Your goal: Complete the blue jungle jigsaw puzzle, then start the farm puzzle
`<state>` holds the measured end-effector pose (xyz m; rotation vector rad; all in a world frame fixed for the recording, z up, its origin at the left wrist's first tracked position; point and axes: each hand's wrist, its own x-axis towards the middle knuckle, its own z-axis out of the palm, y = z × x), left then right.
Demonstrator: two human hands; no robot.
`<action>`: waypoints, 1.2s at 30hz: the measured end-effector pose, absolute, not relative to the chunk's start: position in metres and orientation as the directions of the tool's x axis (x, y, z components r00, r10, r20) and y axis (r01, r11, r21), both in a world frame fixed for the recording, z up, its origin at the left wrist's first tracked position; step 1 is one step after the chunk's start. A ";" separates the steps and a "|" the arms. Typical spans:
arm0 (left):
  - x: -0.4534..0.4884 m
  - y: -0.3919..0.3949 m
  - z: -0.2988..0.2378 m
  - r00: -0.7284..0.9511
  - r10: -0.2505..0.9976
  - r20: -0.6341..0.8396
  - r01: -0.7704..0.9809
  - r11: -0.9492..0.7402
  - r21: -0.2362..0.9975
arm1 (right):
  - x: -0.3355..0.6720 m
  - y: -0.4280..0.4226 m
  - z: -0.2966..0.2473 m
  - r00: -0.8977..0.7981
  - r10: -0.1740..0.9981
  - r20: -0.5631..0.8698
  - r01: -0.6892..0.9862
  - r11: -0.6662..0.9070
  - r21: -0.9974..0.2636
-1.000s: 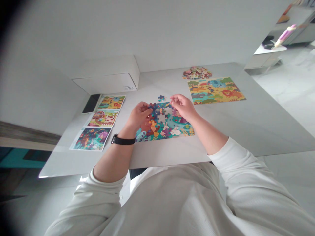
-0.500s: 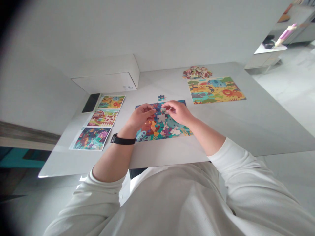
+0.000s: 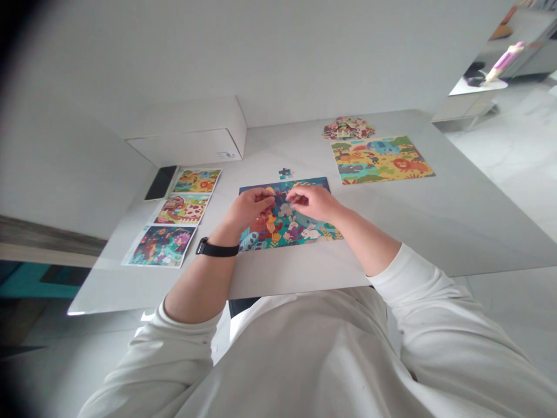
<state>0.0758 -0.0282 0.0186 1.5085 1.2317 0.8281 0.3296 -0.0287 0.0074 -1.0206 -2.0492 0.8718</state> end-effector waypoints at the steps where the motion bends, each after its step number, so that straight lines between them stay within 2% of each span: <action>1: 0.075 -0.027 0.017 0.264 0.961 -0.084 0.335 -0.010 0.942 | 0.330 -0.028 0.006 -0.468 0.838 0.282 0.407 0.487 -0.773; 8: 0.078 -0.027 0.016 0.270 0.959 -0.083 0.543 -0.080 0.836 | 0.329 -0.022 -0.003 -0.588 0.715 0.378 0.495 0.688 -0.531; 15: 0.081 -0.030 0.017 0.292 0.955 -0.043 0.662 -0.170 0.730 | 0.324 -0.023 -0.005 -0.630 0.696 0.345 0.572 0.716 -0.400; 21: 0.081 -0.031 0.014 0.268 0.961 0.072 0.717 -0.249 0.651 | 0.324 -0.023 -0.004 -0.628 0.704 0.332 0.599 0.710 -0.371; 25: 0.078 -0.031 0.014 0.318 0.937 0.145 0.738 -0.340 0.583 | 0.322 -0.023 -0.003 -0.621 0.720 0.309 0.626 0.693 -0.357; 36: 0.076 -0.029 0.008 0.424 0.898 0.121 0.772 -0.427 0.471 | 0.325 -0.019 -0.007 -0.628 0.715 0.307 0.622 0.698 -0.355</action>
